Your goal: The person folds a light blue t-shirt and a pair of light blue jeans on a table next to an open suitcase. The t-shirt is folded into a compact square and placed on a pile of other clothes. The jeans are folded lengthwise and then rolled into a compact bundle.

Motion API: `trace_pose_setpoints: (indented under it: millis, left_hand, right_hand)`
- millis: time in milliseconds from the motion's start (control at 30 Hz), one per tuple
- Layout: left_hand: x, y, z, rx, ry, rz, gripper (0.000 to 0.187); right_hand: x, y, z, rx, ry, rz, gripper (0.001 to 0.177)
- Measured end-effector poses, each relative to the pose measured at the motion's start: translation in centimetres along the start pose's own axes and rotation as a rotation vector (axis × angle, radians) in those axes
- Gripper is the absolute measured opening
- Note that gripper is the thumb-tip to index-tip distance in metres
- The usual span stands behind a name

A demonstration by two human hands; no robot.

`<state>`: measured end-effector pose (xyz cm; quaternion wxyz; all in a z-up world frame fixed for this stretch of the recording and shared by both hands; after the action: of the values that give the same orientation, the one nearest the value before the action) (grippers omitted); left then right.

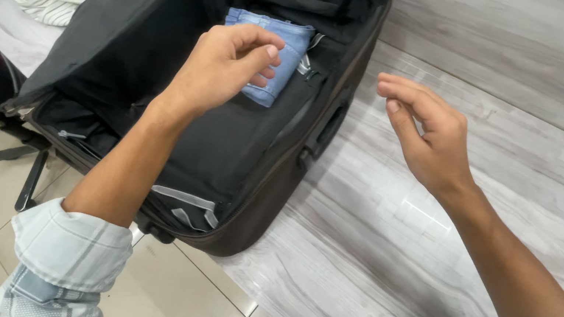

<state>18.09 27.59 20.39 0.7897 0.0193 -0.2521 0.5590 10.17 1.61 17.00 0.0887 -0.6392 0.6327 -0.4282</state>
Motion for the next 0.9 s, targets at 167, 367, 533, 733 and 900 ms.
trace_pose_setpoints:
  millis: [167,367,533,733,900]
  left_hand:
    - [4.8,0.4,-5.9,0.193,-0.310,0.053,0.028]
    - [5.6,-2.6,-9.8,0.156,-0.663,-0.040,0.028]
    - [3.6,-4.8,-13.3,0.150,-0.808,-0.153,0.042]
    - [-0.2,-4.3,-18.9,0.008,-1.335,-0.392,0.120]
    - [-0.6,-5.5,-20.2,-0.253,-1.402,-0.152,0.074]
  right_hand:
    - [-4.9,-3.8,-1.4,-0.011,-0.068,-0.032,0.020]
    - [-8.3,-7.3,-0.6,0.011,-0.153,-0.026,0.027]
    - [-10.4,-10.9,3.5,-0.152,-0.314,-0.050,0.033]
    - [-12.7,-11.2,6.1,-0.350,-0.133,-0.167,0.036]
    - [-13.1,-10.9,5.9,-0.320,-0.147,-0.154,0.034]
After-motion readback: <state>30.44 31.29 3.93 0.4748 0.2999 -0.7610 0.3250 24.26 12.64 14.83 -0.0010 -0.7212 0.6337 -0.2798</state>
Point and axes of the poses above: each hand's wrist, its own y-axis away from the middle knuckle, its own x-axis out of the back of the hand, z = x × y, the point moved 8 cm from there along -y, towards the middle knuckle, and after that the axes turned 2 degrees about y, right-handed, at the moved point
